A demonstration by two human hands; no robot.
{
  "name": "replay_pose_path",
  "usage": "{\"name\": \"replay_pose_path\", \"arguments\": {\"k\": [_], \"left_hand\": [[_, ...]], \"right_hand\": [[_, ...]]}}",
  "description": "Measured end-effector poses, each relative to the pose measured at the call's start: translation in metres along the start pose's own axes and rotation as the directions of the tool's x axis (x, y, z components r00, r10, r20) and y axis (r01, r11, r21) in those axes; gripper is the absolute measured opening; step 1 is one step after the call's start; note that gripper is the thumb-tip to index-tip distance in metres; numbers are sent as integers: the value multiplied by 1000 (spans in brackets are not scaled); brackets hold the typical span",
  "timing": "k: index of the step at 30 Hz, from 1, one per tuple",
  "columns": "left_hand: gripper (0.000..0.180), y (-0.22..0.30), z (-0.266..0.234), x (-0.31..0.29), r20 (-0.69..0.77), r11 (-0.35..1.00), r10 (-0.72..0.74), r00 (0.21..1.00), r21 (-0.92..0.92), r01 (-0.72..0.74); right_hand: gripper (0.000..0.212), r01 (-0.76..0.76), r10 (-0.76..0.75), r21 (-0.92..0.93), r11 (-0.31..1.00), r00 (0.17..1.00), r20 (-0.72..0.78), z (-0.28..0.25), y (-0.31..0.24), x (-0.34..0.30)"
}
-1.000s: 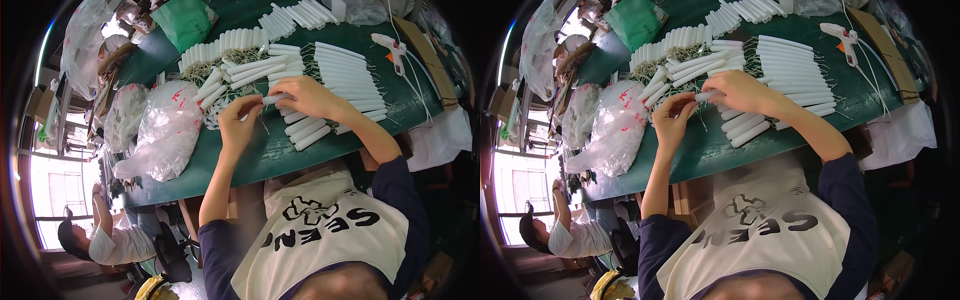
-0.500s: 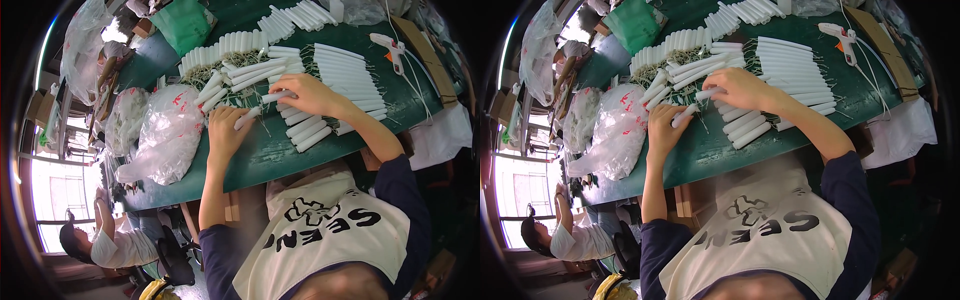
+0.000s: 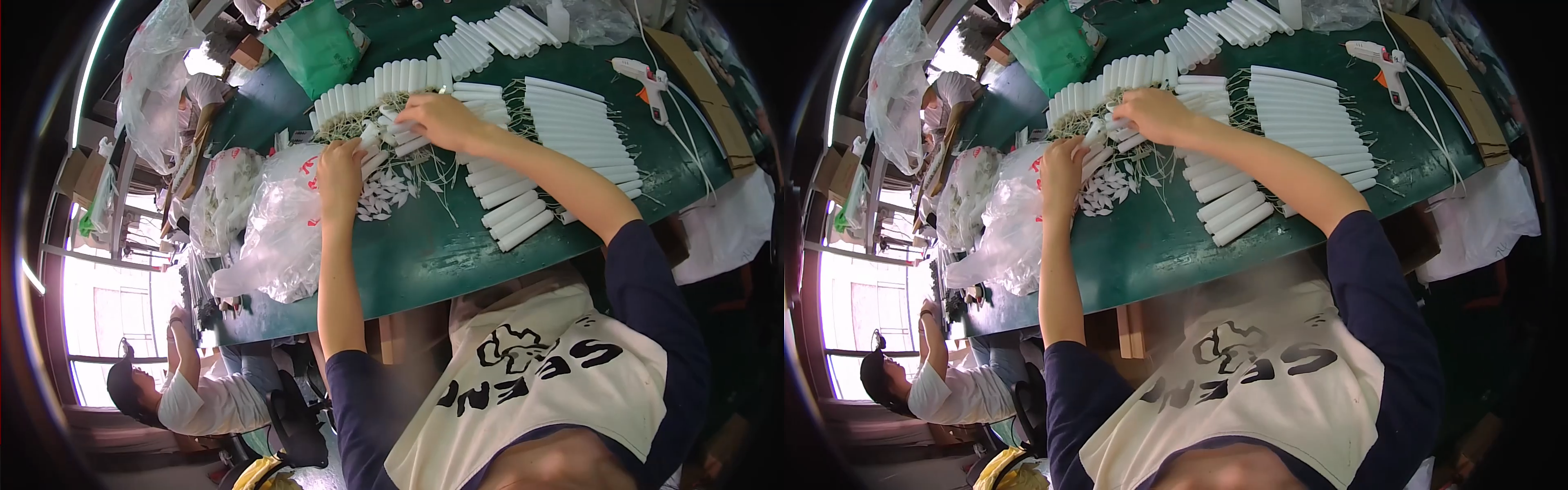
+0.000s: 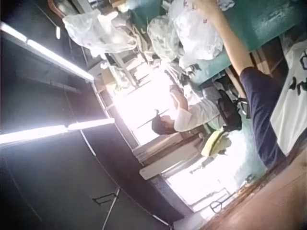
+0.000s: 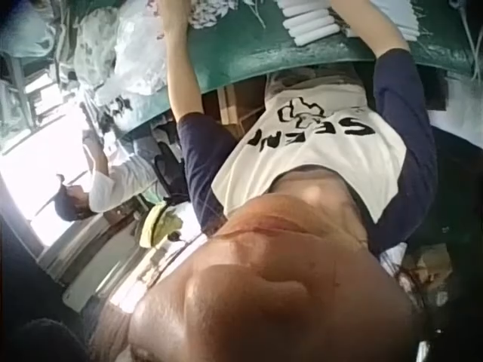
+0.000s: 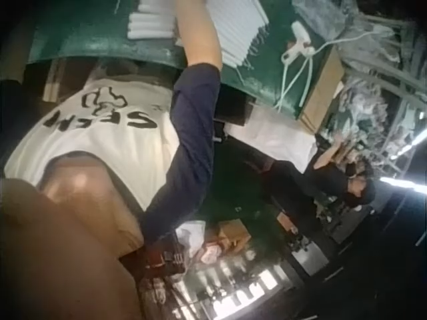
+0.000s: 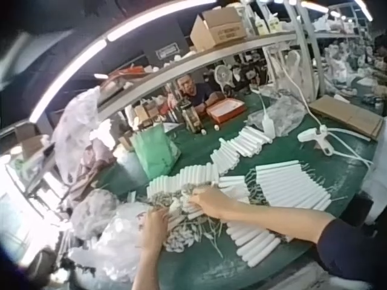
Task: Assemble and organize white tube components with wires on a factory production line.
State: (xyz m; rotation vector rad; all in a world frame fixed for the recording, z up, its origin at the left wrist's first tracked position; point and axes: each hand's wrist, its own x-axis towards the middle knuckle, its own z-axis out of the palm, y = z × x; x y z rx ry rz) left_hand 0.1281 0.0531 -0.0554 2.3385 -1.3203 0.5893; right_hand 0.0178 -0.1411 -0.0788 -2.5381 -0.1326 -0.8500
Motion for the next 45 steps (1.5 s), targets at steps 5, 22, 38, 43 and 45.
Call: {"name": "replay_pose_path", "arguments": {"k": [5, 22, 38, 43, 45], "left_hand": [[22, -11, 4, -2, 29, 999, 23, 999, 30, -24], [26, 39, 33, 5, -58, 922, 354, 933, -143, -359], [24, 51, 15, -4, -141, 952, 287, 948, -70, -298], [23, 50, 6, -11, -136, 952, 277, 951, -98, -291], [22, 49, 3, -13, -136, 953, 273, 952, -101, -287]], "right_hand": [[27, 150, -162, -211, 966, 986, -44, 22, 10, 1], [26, 137, -142, -188, 973, 990, -14, -24, 16, -20], [23, -483, 379, -618, 620, 874, -303, -66, 153, -33], [20, -440, 453, -682, 584, 874, -177, -70, 168, -30], [12, -483, 431, -581, 655, 870, -238, -70, 169, -30]]}}
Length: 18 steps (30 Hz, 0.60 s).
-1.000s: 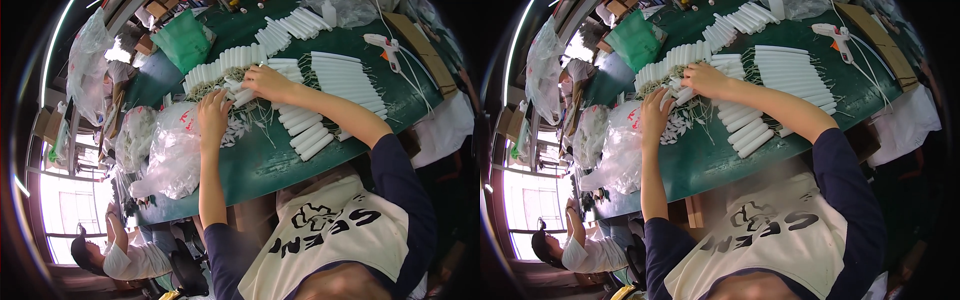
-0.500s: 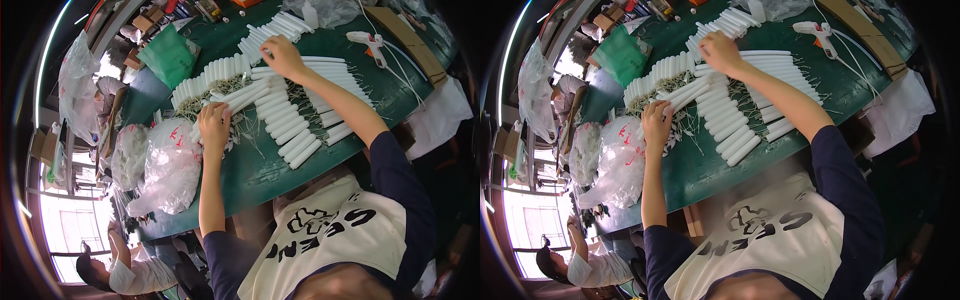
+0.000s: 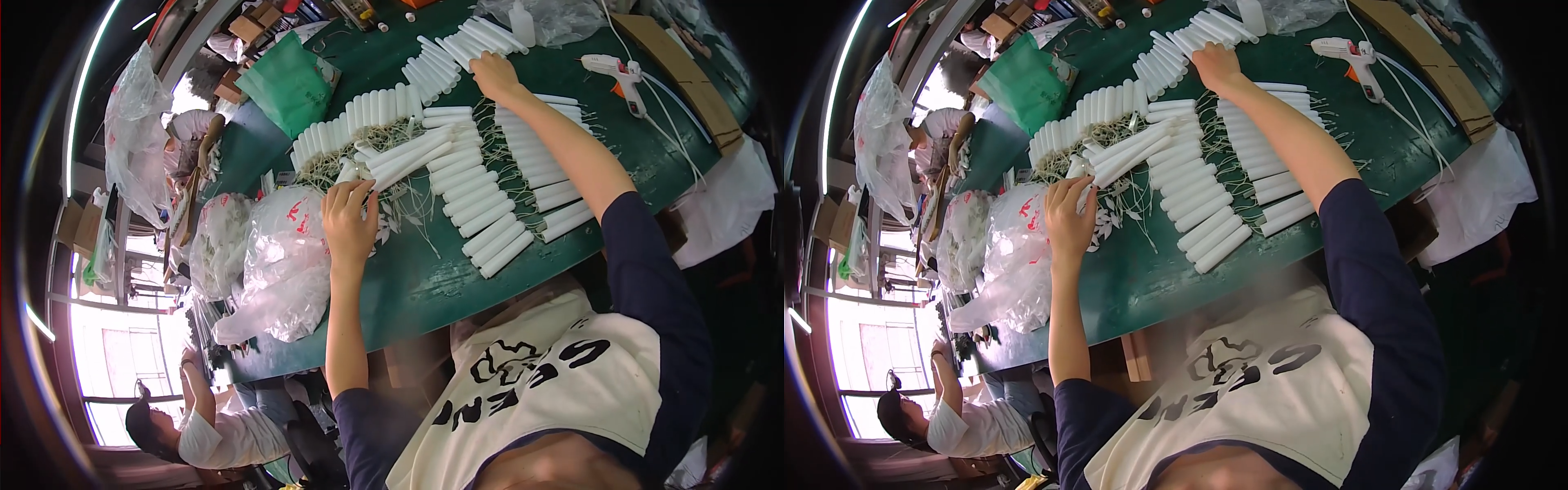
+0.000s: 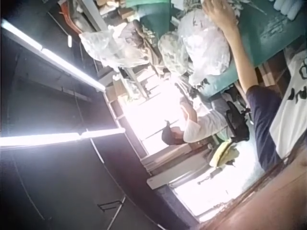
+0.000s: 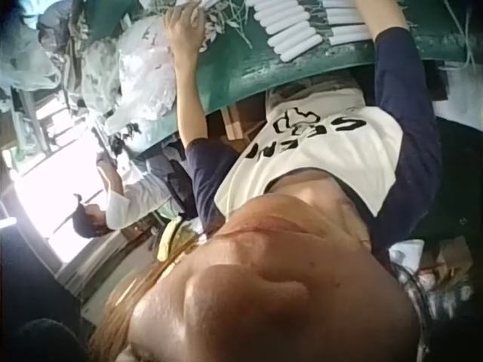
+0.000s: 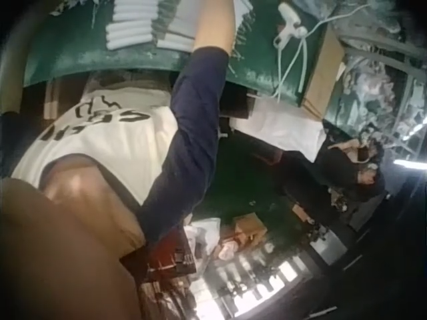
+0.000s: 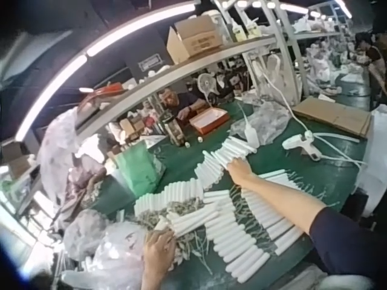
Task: Assemble and organize white tube components with wires on a factory production line.
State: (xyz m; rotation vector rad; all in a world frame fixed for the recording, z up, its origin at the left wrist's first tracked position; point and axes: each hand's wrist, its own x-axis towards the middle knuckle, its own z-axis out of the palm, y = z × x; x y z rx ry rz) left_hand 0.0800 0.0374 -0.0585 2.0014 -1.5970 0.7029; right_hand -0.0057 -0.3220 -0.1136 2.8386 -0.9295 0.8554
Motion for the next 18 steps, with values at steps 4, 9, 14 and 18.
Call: {"name": "replay_pose_path", "arguments": {"k": [4, 9, 14, 18], "left_hand": [[18, -3, -2, -7, -5, 1000, 2, 1000, -13, -2], [15, 3, 2, -5, 18, 998, -9, 1000, -68, 10], [14, -13, 15, 16, -67, 988, -135, 989, -79, 129], [20, -63, 37, 47, -37, 925, -367, 929, -123, 361]], "right_hand": [[10, -24, 19, 112, 993, 999, 50, -9, -2, 0], [10, -198, 218, 348, 916, 976, -21, -10, 10, -6], [19, -624, 207, 708, 331, 780, 591, -52, 33, 3], [31, -641, -45, 734, -225, 760, 649, -87, 32, -13]]}}
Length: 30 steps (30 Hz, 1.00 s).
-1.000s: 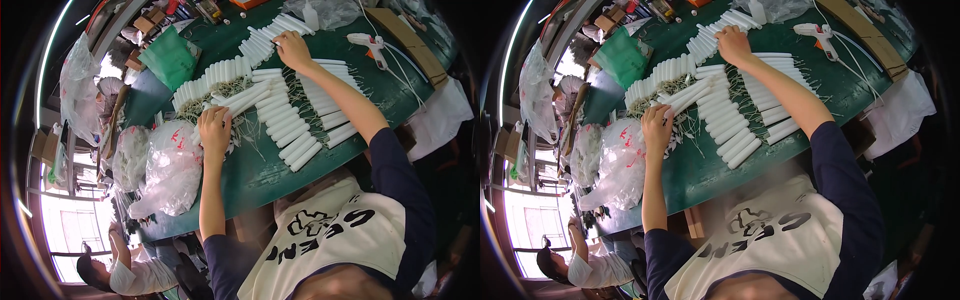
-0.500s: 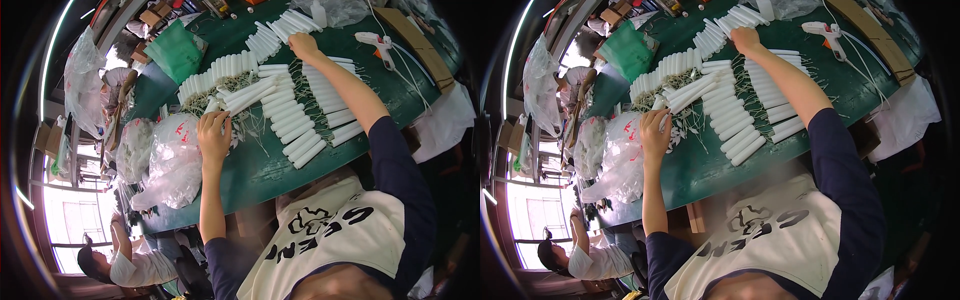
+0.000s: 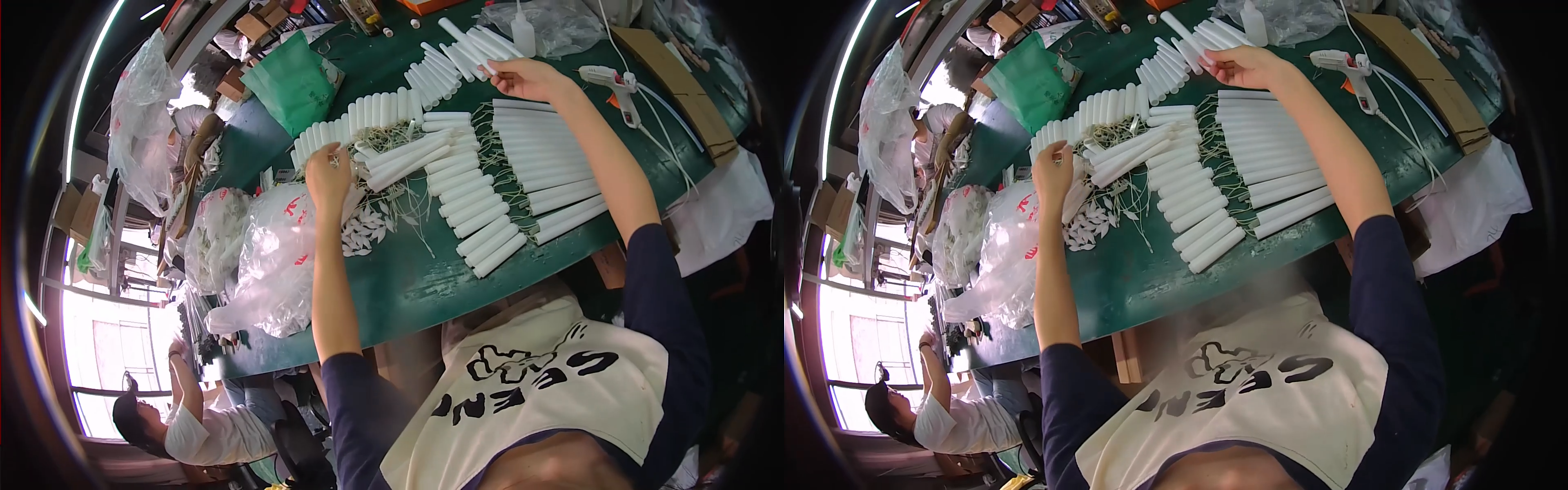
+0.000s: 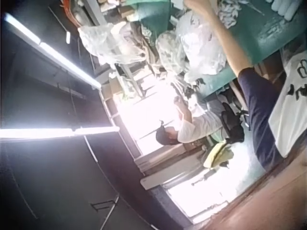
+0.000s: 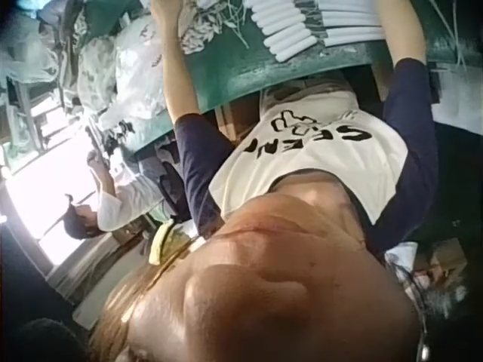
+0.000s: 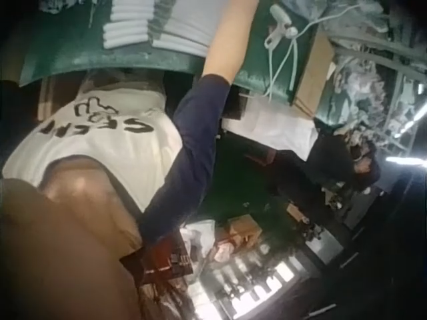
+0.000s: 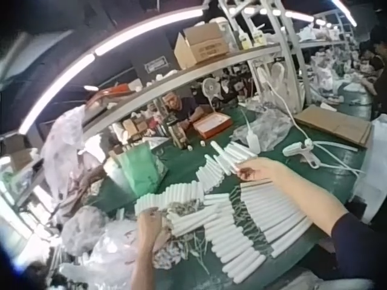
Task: Assemble and organize white tube components with wires on a factory production line.
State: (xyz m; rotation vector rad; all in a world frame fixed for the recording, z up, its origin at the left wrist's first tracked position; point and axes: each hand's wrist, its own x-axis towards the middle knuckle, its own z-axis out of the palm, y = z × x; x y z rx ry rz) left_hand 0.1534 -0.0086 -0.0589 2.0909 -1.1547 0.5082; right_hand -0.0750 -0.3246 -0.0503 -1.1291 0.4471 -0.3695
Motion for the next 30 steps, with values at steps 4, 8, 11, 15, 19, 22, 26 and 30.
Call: {"name": "replay_pose_path", "arguments": {"k": [4, 8, 11, 15, 19, 22, 26, 30], "left_hand": [[33, -41, 31, 42, 107, 985, -170, 980, 44, 167], [46, -41, 62, 67, 213, 948, -297, 931, 178, 262], [57, -54, 73, 79, 238, 929, -339, 910, 239, 284], [56, -72, 74, 91, 444, 888, -457, 771, 182, 422], [55, -86, 73, 89, 423, 856, -508, 750, 148, 496], [52, -73, 70, 93, 521, 817, -526, 673, 88, 570], [46, -73, 55, 93, 568, 774, -495, 658, -56, 630], [48, -46, 60, 92, 599, 789, -464, 652, -54, 612]], "right_hand": [[34, 26, -35, 44, 999, 975, 219, 20, -11, -34], [33, 85, -19, -193, 977, 947, 322, 34, -17, -67], [27, 103, 7, -279, 955, 930, 367, 40, -16, -80], [22, 150, -27, -366, 918, 948, 318, 42, -10, -87], [17, 135, 4, -456, 880, 957, 290, 51, -8, -90], [18, 112, 12, -448, 887, 964, 265, 52, -7, -94], [29, 41, 49, -408, 912, 977, 207, 64, -4, -97], [28, 59, 25, -350, 935, 973, 230, 60, 3, -94]]}}
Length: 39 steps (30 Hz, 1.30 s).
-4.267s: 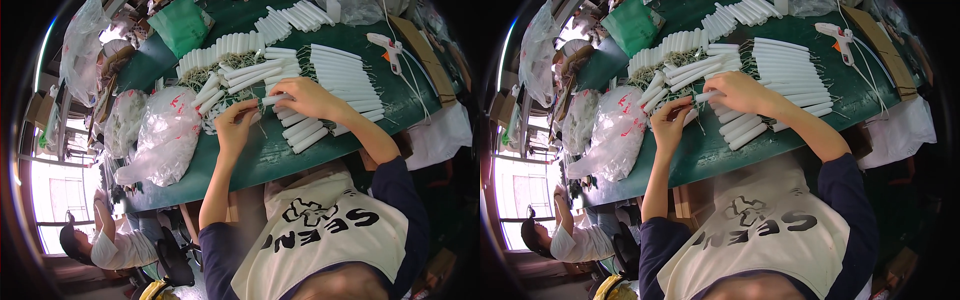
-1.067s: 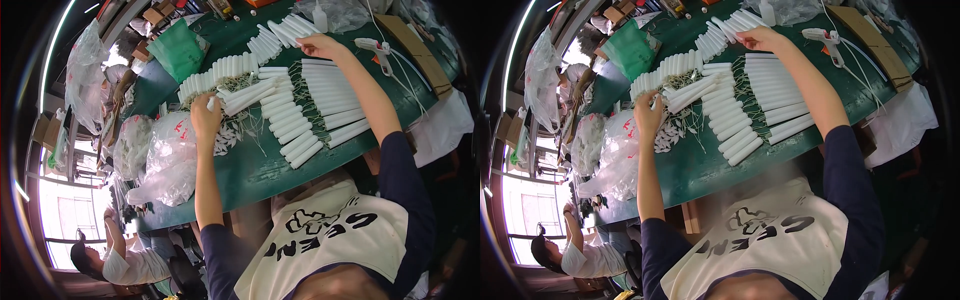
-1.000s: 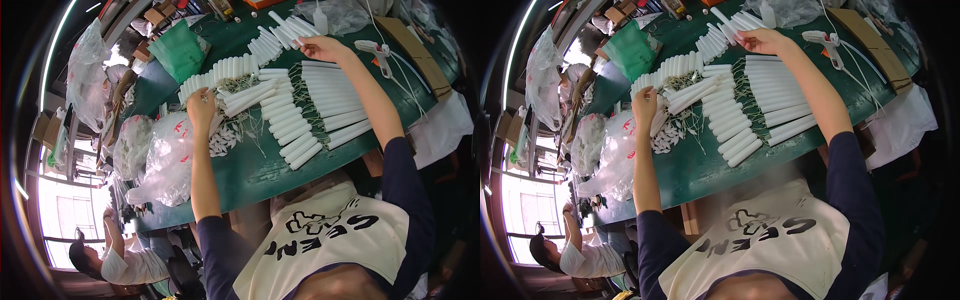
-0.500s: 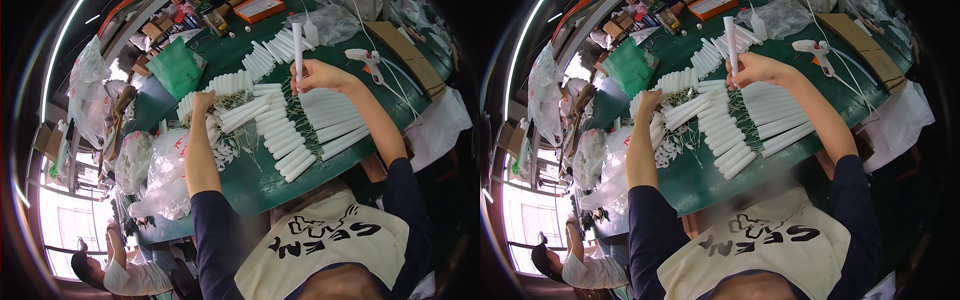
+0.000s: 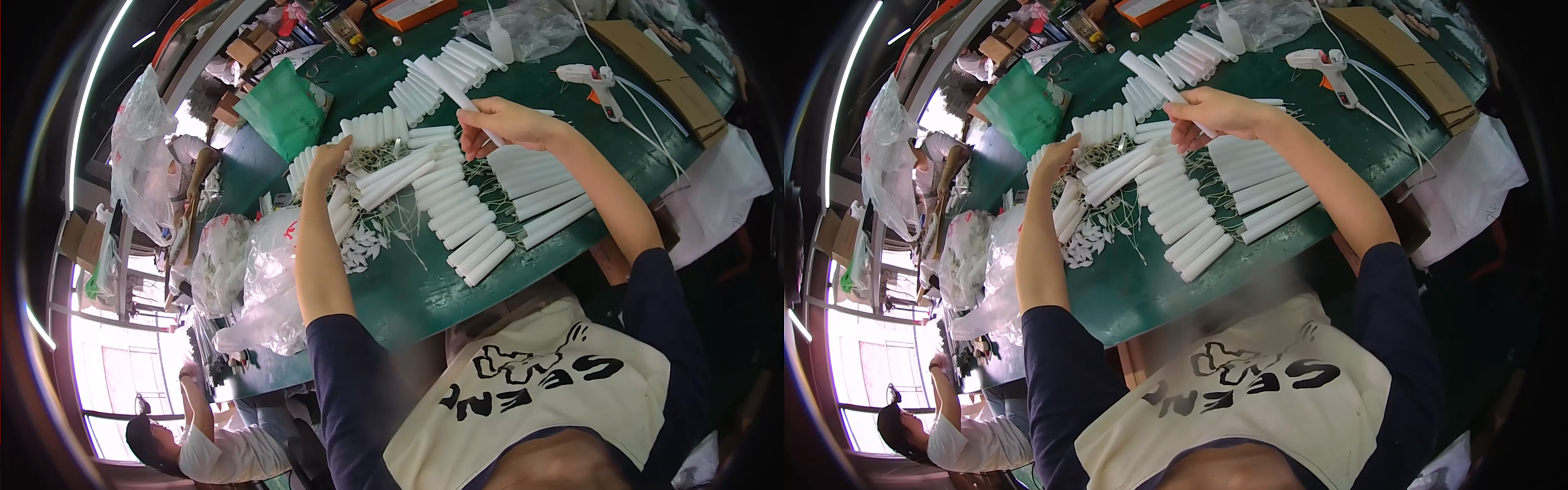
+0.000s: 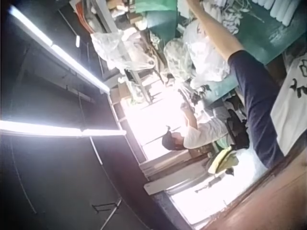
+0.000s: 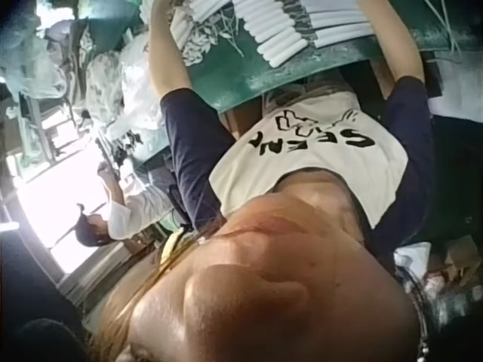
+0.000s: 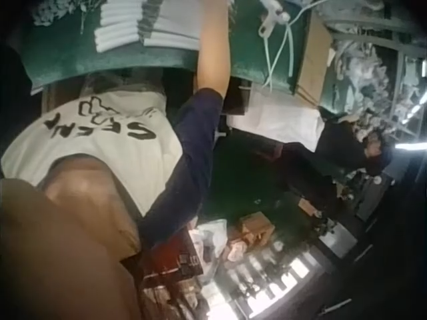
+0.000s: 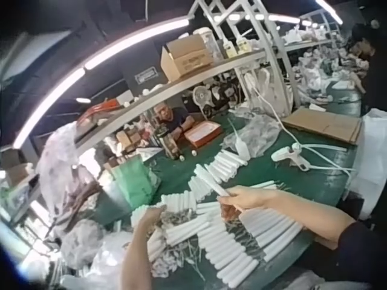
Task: Assemble and organize white tube components with wires on a factory production line.
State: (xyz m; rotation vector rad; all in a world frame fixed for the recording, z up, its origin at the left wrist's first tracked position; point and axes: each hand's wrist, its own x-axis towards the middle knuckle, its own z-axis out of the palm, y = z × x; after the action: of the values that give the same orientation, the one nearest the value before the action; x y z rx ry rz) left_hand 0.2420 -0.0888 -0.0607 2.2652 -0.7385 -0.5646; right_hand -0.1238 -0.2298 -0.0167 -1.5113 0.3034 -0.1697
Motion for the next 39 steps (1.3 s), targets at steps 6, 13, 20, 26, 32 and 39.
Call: {"name": "replay_pose_path", "arguments": {"k": [6, 13, 20, 26, 32, 39], "left_hand": [[49, 1, 12, 2, -122, 983, 61, 991, 182, -38], [40, 20, 5, -7, -167, 967, 20, 986, 254, 24], [35, 1, -25, -43, -91, 954, 4, 996, -298, -31], [33, 11, -37, -83, -197, 886, 399, 896, -169, -432], [33, 16, -45, -94, -192, 872, 441, 877, -142, -469], [34, -4, -33, -64, -176, 917, 251, 952, -270, -292]], "right_hand": [[27, 43, -44, 22, 999, 997, 58, 2, 5, -1], [28, 32, -31, -37, 999, 999, 16, 1, 8, -9], [28, 28, -27, -46, 999, 999, 37, 6, 9, -12], [27, 28, -24, -58, 998, 997, 69, 13, 13, -5], [27, 4, 2, -75, 997, 997, 74, 18, 12, -5], [28, -5, 8, -64, 998, 998, 58, 14, 14, -6]]}}
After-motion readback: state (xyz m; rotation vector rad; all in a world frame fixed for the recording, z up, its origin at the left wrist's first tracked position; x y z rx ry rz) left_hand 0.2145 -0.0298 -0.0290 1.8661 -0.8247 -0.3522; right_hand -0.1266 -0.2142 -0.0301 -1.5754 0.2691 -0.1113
